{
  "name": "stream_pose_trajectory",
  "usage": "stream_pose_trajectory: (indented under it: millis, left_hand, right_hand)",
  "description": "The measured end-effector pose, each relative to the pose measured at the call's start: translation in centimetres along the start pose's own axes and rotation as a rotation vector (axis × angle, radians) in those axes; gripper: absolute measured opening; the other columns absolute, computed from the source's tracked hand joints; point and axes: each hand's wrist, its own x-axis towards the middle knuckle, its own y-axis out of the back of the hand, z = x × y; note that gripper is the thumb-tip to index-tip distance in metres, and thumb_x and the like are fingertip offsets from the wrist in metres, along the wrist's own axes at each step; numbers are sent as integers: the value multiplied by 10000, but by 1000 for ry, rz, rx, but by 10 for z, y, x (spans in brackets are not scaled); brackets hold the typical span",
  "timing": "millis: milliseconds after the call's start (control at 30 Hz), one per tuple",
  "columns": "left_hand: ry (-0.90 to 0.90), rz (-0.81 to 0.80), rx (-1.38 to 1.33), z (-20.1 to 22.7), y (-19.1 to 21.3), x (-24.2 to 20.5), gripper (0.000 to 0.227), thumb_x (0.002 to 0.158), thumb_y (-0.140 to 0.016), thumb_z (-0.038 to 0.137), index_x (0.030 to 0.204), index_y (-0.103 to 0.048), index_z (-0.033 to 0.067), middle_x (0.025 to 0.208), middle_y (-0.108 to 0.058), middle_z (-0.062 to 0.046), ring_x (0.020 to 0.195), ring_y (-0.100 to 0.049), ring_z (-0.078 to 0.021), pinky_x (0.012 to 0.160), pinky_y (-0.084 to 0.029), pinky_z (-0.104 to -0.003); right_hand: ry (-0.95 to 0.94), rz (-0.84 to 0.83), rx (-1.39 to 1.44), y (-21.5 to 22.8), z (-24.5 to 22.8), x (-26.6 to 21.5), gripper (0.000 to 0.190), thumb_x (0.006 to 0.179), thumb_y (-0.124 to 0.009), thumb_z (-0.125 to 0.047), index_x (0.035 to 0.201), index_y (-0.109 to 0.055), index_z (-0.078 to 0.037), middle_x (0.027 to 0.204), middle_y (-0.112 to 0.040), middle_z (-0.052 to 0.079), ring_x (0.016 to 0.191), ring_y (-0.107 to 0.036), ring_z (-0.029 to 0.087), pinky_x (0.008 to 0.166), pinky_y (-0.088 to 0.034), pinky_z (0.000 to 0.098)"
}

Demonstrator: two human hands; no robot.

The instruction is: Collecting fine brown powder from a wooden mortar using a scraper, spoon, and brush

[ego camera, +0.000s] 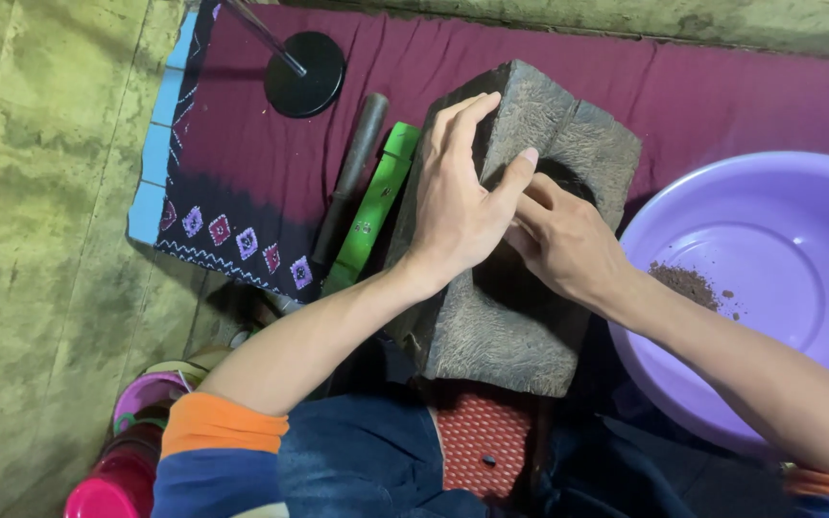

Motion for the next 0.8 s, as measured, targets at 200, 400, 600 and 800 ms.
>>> stream_pose_trajectory:
  millis: [200,400,600,800]
  left_hand:
    - [3,-2,1,2,1,2,529,919,-660,342,1371,-552,90,1385,-566,-120,1349,-541,-273,1168,-431,-424]
    - [-47,-22,-98,-5,3,2,566,917,-733,309,1389,-559,50,1375,-542,-190,1335,-529,-435,1146,-397,-545]
    - [-41,-21,-99,-7,2,2,566,905,-754,294,1391,-560,75,1378,-540,-162,1336,-536,-413,1143,-403,-530]
    - [-41,-31,-107,-5,2,1,560,910,-750,278,1387,-557,57,1380,-534,-179,1336,-534,-421,1147,-395,-536]
  right_hand:
    - [-164,-37,-272,-9,32,-19,204,1038,-649,-315,1082,-592,-123,895,-490,68,606,-518,307,430,-454,473]
    - [-407,-179,-458,-1,16,-34,105,949,-596,-285,999,-588,-193,880,-567,59,648,-654,394,529,-535,536]
    - [-423,-186,-350,2,4,-30,254,876,-678,-240,1067,-540,-147,928,-561,100,673,-665,462,524,-529,568]
    - [-221,-26,-204,-17,10,-9,185,1018,-583,-284,1036,-490,-125,947,-495,95,794,-641,451,535,-530,532]
